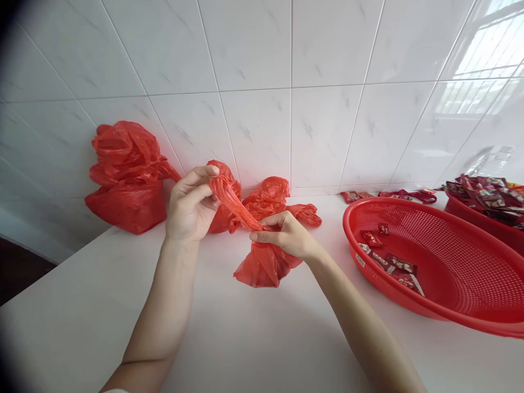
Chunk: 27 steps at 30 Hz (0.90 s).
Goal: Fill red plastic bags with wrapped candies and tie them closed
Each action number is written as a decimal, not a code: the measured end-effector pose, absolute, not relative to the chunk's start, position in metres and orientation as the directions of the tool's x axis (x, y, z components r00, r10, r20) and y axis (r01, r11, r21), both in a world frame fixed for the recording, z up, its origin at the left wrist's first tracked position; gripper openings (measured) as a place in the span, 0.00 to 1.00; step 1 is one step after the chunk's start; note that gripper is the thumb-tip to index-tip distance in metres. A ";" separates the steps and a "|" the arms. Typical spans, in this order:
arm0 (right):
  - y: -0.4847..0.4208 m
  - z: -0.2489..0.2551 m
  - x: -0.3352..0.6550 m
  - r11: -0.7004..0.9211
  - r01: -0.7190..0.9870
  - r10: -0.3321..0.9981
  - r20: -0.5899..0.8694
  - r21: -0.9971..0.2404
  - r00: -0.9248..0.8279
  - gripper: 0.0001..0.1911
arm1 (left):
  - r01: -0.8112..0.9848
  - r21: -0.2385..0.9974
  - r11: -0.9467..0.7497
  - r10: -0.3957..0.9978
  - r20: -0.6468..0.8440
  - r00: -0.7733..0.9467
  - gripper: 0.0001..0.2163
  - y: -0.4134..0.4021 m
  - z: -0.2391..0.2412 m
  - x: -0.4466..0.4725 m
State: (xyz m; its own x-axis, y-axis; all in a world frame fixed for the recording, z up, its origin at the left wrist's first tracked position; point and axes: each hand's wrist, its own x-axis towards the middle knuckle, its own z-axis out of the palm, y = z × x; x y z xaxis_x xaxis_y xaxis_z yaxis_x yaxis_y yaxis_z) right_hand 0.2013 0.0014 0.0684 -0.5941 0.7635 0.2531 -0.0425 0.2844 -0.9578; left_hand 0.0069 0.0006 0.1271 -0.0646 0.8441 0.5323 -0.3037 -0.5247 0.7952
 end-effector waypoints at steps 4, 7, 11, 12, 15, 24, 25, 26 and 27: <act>0.000 0.072 0.204 0.264 -0.058 0.817 0.255 -0.963 -0.517 0.24 | -0.329 0.800 -0.502 0.851 0.525 -0.021 0.11 0.000 0.129 0.005; 0.001 0.073 0.207 0.223 -0.111 0.849 0.249 -0.968 -0.466 0.23 | -0.205 0.858 -0.472 0.857 0.501 0.124 0.15 0.000 0.126 0.005; 0.003 0.071 0.207 0.276 -0.082 0.840 0.282 -0.958 -0.463 0.22 | 0.098 0.850 -0.517 0.779 0.419 0.466 0.08 -0.002 0.116 0.015; 0.003 0.071 0.207 0.300 -0.053 0.836 0.289 -0.952 -0.466 0.22 | 0.131 0.831 -0.541 0.762 0.418 0.495 0.08 -0.003 0.114 0.018; 0.000 0.079 0.213 0.354 0.041 0.820 0.289 -0.934 -0.494 0.18 | 0.176 0.790 -0.587 0.771 0.479 0.420 0.13 -0.004 0.113 0.021; -0.038 0.131 0.278 0.450 0.347 0.892 0.430 -0.823 -0.137 0.19 | 0.254 0.853 -0.457 0.822 0.514 -0.247 0.12 -0.009 0.136 -0.077; -0.043 0.135 0.284 0.455 0.368 0.884 0.462 -0.811 -0.073 0.18 | 0.280 0.866 -0.414 0.794 0.494 -0.353 0.09 -0.012 0.141 -0.091; -0.048 0.137 0.290 0.458 0.383 0.871 0.492 -0.802 -0.011 0.16 | 0.321 0.872 -0.369 0.739 0.485 -0.467 0.06 -0.015 0.145 -0.104; -0.053 0.138 0.295 0.462 0.391 0.854 0.518 -0.796 0.048 0.14 | 0.356 0.880 -0.316 0.679 0.472 -0.563 0.05 -0.018 0.149 -0.116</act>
State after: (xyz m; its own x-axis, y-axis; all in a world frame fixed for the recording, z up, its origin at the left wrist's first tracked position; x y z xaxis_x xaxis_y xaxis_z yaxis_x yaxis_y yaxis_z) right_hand 0.2945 -0.0527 0.1381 0.0479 0.8538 0.5184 0.3909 0.4615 -0.7964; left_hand -0.1156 -0.0181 0.1487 -0.5626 0.6790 0.4715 0.3556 -0.3161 0.8795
